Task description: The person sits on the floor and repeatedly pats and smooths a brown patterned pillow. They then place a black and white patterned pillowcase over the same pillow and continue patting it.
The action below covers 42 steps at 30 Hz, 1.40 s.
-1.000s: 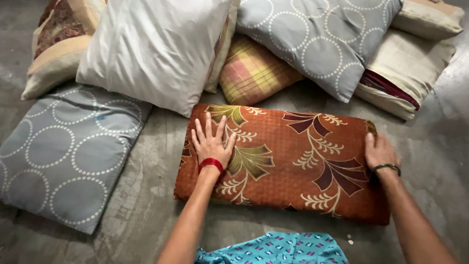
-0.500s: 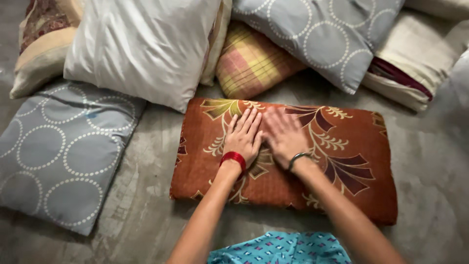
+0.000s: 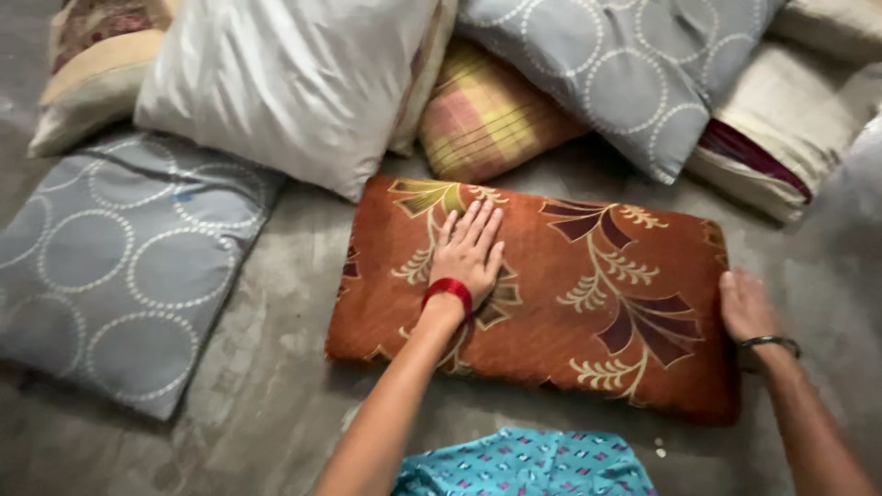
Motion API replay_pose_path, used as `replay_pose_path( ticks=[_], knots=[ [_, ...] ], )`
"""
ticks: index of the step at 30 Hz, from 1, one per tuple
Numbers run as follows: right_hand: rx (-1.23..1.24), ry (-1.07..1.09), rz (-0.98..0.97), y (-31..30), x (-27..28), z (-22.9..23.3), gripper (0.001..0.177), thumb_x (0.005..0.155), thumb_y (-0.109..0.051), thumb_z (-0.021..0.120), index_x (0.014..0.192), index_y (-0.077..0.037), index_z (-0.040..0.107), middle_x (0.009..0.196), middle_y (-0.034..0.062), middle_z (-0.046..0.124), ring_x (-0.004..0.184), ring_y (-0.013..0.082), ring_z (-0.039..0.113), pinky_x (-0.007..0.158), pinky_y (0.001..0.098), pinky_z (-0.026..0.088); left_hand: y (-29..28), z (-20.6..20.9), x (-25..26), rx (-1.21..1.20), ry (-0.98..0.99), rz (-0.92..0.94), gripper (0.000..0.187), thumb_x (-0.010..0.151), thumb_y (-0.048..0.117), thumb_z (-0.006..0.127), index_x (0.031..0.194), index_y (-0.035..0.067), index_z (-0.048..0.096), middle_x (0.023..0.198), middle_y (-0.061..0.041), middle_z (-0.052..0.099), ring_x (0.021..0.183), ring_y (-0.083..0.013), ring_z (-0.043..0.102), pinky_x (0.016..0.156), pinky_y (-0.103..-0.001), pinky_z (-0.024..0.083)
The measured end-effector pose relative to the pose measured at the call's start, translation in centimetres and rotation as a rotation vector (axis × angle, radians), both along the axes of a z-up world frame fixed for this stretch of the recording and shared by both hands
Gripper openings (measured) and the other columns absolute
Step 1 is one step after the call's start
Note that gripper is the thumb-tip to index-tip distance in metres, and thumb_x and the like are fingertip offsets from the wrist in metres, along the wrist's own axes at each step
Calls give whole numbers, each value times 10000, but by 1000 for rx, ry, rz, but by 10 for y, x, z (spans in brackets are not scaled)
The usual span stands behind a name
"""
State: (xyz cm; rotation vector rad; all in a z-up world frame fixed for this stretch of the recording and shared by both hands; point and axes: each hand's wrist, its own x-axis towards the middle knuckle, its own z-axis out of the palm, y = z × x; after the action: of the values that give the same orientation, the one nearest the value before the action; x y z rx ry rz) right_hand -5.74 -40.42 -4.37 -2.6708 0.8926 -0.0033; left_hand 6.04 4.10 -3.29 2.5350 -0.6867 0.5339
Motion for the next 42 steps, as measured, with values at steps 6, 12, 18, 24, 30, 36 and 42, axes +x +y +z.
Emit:
replay_pose_path(
  ticks=[6, 12, 18, 24, 30, 36, 42],
  knots=[
    [-426, -406, 462, 161, 23, 28, 475, 997, -357, 586, 1378, -74, 601, 1472, 160, 552, 1382, 394, 468, 1125, 640, 304, -1, -4, -1, 39, 8, 10, 531, 1047, 336, 486, 1530, 113, 483, 1607, -61, 458, 1512, -211, 371, 1262, -452, 221],
    [-220, -385, 816, 295, 18, 39, 685, 1041, -487, 364, 1612, -111, 309, 1700, 95, 261, 1578, 235, 145, 1267, 558, 14, 4, -3, -2, 23, 9, -4, 528, 1042, 340, 503, 1525, 126, 494, 1602, -63, 463, 1514, -209, 374, 1271, -445, 225],
    [-185, -383, 625, 212, 3, 38, 615, 1079, -504, 344, 1630, -234, 300, 1715, 49, 233, 1595, 257, 165, 1294, 484, 45, 4, 2, -4, 16, 18, -9, 526, 1040, 331, 507, 1521, 119, 500, 1594, -59, 480, 1504, -208, 380, 1265, -446, 229],
    [-247, -235, 344, 111, -9, 14, 616, 1056, -560, 303, 1626, -326, 300, 1721, 46, 238, 1571, 320, 184, 1245, 573, 126, 2, 1, -5, 25, 10, 3, 535, 1046, 341, 494, 1531, 117, 484, 1600, -53, 464, 1513, -205, 368, 1267, -440, 216],
    [-57, 92, -31, 60, 2, 0, 721, 1080, -585, 287, 1702, -228, 208, 1620, 276, 205, 1546, 384, 148, 1198, 625, 117, -8, -11, -9, 60, 44, 84, 549, 1048, 339, 456, 1547, 111, 436, 1632, -51, 403, 1533, -210, 325, 1269, -470, 186],
    [-252, -383, 512, 175, 42, -19, 657, 1092, -416, 330, 1617, -21, 331, 1710, 161, 249, 1582, 306, 181, 1255, 562, 82, -75, -18, -29, 12, 52, -38, 612, 1040, 383, 455, 1577, 94, 406, 1677, -86, 339, 1588, -257, 265, 1314, -480, 148],
    [-292, -359, 526, 217, 51, 3, 583, 1075, -362, 366, 1596, -103, 398, 1678, 70, 349, 1569, 235, 257, 1291, 498, 108, -52, -13, 6, 35, 126, -138, 634, 971, 514, 465, 1532, 216, 471, 1642, -78, 355, 1529, -283, 283, 1268, -489, 149]
  ],
)
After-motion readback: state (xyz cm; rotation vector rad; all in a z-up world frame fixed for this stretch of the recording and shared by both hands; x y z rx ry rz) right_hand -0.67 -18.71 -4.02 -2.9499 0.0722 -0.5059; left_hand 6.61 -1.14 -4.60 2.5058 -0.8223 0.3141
